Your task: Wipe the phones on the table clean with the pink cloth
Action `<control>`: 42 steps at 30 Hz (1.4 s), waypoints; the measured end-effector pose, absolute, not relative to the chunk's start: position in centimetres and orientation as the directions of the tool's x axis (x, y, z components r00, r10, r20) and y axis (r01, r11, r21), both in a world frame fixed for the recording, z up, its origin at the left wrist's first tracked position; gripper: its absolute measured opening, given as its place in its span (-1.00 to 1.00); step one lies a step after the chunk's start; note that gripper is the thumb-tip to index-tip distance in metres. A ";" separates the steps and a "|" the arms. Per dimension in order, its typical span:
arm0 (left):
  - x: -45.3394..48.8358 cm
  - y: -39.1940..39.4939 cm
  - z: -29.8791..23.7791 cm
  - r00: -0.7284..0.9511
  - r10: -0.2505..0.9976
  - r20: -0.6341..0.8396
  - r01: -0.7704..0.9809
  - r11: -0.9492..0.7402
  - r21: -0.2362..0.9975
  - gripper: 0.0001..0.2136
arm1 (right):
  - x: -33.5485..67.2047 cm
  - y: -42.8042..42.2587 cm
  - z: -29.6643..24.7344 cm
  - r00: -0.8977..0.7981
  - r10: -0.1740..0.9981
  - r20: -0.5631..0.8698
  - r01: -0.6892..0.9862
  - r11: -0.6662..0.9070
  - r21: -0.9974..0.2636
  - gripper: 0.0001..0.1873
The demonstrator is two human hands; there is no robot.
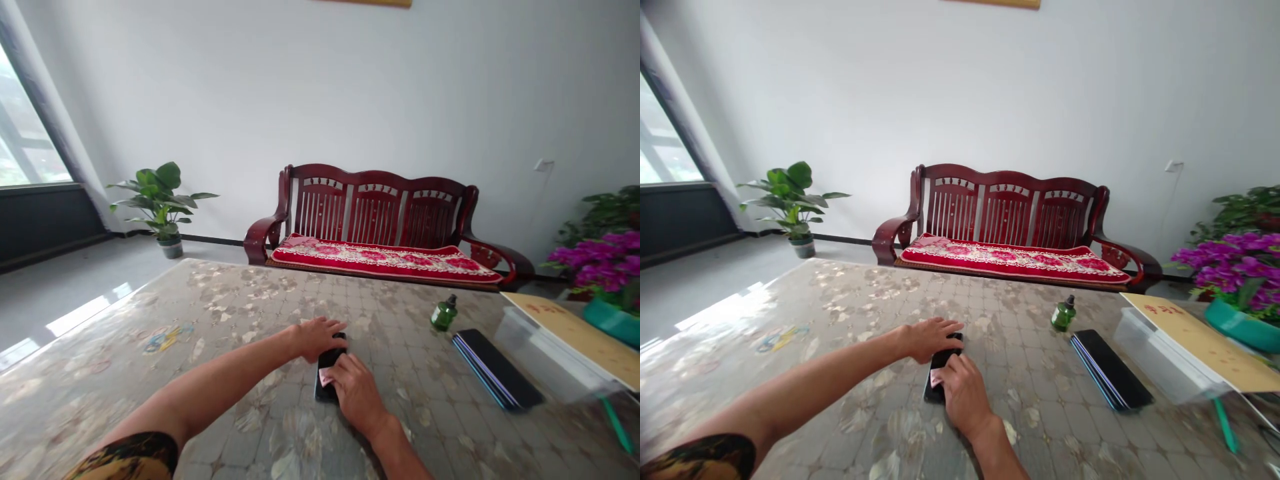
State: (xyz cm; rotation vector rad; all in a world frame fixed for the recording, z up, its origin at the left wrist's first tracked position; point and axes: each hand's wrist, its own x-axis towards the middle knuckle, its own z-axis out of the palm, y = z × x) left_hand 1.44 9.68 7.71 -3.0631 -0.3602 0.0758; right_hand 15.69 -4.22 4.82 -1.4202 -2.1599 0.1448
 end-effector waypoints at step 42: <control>-1.0 -1.0 3.8 0.673 0.727 0.136 0.604 -0.646 0.466 -0.68 | 18.0 -0.7 5.2 -0.163 0.928 0.336 0.941 0.249 -0.230 -0.72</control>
